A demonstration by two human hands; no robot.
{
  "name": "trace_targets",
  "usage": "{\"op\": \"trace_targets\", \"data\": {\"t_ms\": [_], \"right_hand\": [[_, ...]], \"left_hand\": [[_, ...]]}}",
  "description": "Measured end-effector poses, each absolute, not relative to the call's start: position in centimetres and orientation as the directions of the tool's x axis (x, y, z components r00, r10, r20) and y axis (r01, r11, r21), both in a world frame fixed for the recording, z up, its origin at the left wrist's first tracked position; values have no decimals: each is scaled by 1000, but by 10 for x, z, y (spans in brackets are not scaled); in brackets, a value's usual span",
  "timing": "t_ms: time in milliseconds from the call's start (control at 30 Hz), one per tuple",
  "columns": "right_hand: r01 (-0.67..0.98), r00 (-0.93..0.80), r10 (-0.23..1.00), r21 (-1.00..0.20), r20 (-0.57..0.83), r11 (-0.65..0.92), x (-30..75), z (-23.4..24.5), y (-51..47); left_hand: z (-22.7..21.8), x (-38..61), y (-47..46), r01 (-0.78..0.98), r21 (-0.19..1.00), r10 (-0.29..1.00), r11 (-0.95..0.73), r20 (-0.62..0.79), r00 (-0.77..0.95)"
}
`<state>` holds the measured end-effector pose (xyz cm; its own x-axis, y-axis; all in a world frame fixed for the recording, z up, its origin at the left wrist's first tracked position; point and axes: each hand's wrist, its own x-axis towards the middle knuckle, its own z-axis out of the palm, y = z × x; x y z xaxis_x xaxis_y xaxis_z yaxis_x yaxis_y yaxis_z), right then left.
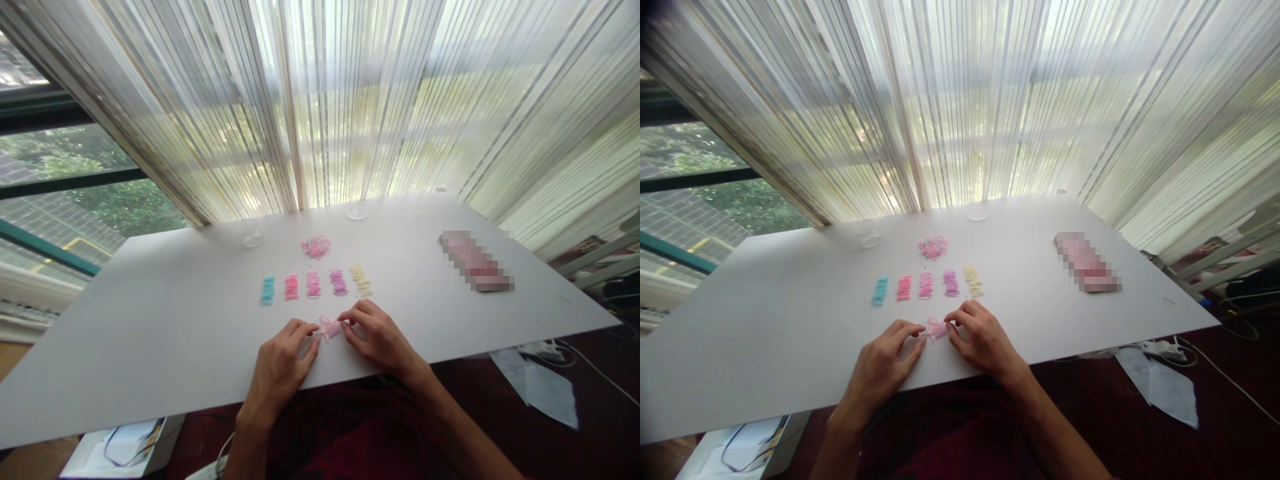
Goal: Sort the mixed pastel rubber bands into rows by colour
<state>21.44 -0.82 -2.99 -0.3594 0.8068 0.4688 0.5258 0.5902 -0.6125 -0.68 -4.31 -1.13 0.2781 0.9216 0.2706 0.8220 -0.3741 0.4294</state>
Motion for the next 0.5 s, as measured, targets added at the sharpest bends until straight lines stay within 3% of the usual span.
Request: {"op": "trace_targets", "data": {"t_ms": [200, 500], "right_hand": [[502, -423, 784, -603, 454, 620, 215, -28, -9], [529, -437, 779, -571, 450, 627, 214, -31, -8]], "left_hand": [[-16, -4, -38, 849, 368, 918, -379, 265, 295], [-16, -5, -37, 827, 391, 907, -405, 282, 311]]}}
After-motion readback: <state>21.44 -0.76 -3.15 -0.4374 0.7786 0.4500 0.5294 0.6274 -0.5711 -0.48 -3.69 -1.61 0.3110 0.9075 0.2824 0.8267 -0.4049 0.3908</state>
